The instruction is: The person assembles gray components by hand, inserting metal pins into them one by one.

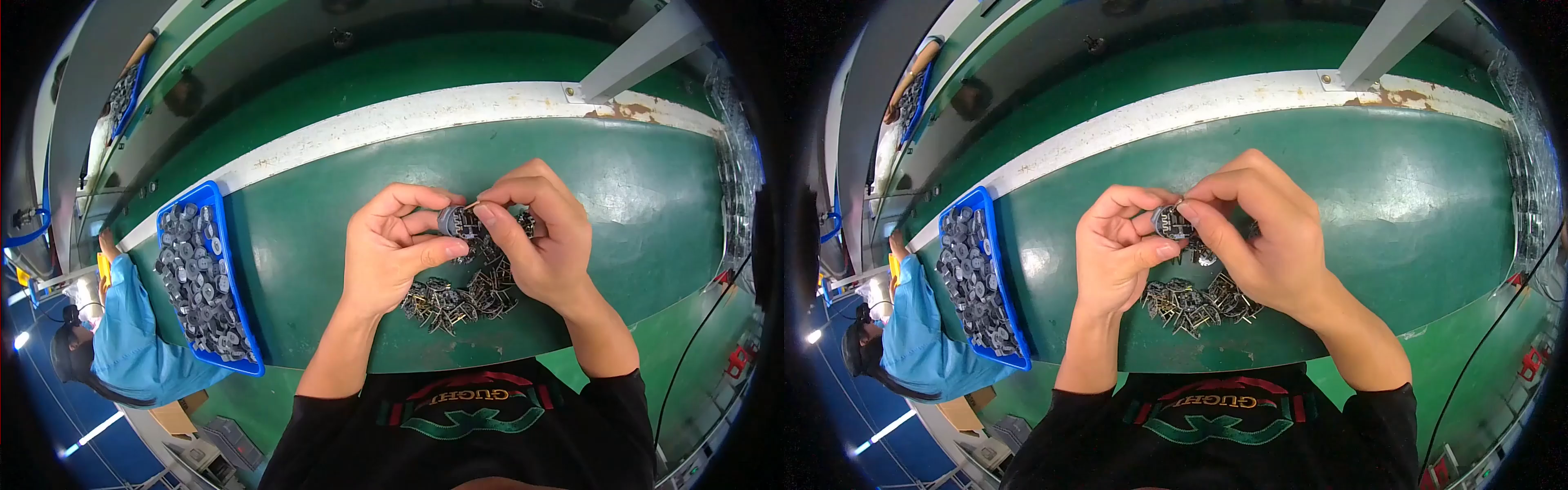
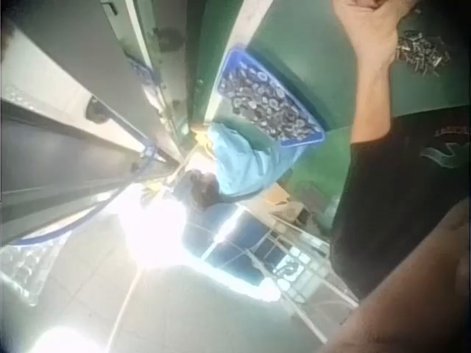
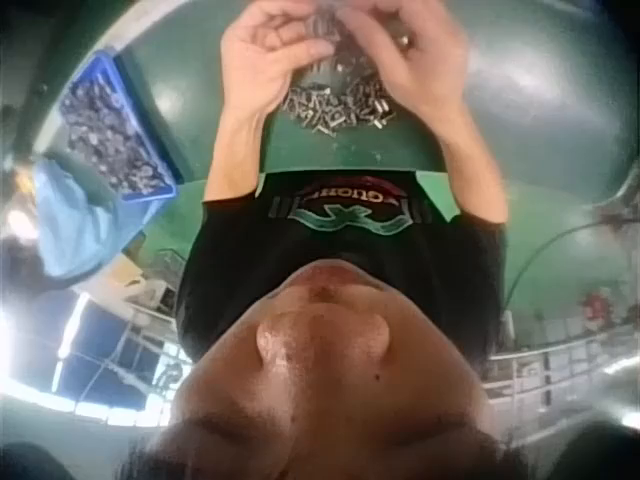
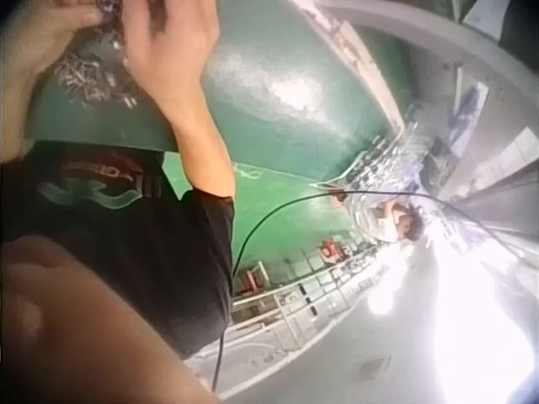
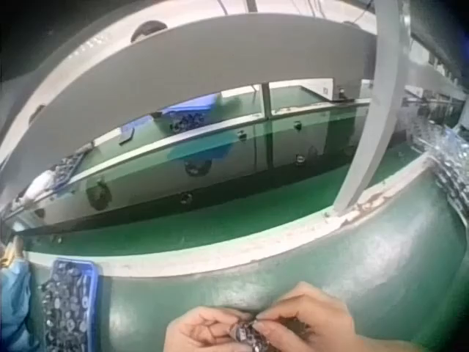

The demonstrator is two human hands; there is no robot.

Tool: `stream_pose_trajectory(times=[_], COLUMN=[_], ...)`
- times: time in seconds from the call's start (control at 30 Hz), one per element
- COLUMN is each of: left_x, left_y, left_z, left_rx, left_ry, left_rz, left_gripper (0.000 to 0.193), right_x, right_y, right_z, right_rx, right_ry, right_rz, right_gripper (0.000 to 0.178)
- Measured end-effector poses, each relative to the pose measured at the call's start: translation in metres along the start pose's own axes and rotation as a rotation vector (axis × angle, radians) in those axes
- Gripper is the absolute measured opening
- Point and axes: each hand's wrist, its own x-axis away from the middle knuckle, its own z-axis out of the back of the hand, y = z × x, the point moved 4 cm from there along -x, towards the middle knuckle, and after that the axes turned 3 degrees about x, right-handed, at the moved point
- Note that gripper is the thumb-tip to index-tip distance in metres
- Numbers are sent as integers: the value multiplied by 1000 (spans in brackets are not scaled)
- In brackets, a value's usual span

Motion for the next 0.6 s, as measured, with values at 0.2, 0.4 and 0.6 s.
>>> stream_pose_trajectory(times=[0.2,0.4,0.6], left_x=[0,0,-1], left_y=[-4,-12,-11], left_z=[-3,-3,-4], left_rx=[25,15,51], left_ry=[3,-18,-13], left_rz=[-30,-54,-42], left_gripper=[40,39,39], right_x=[1,3,2], right_y=[-11,-8,-10], right_z=[-5,-8,-6], right_rx=[318,330,395], right_ry=[39,16,-16], right_rz=[296,299,341], right_gripper=[23,25,26])
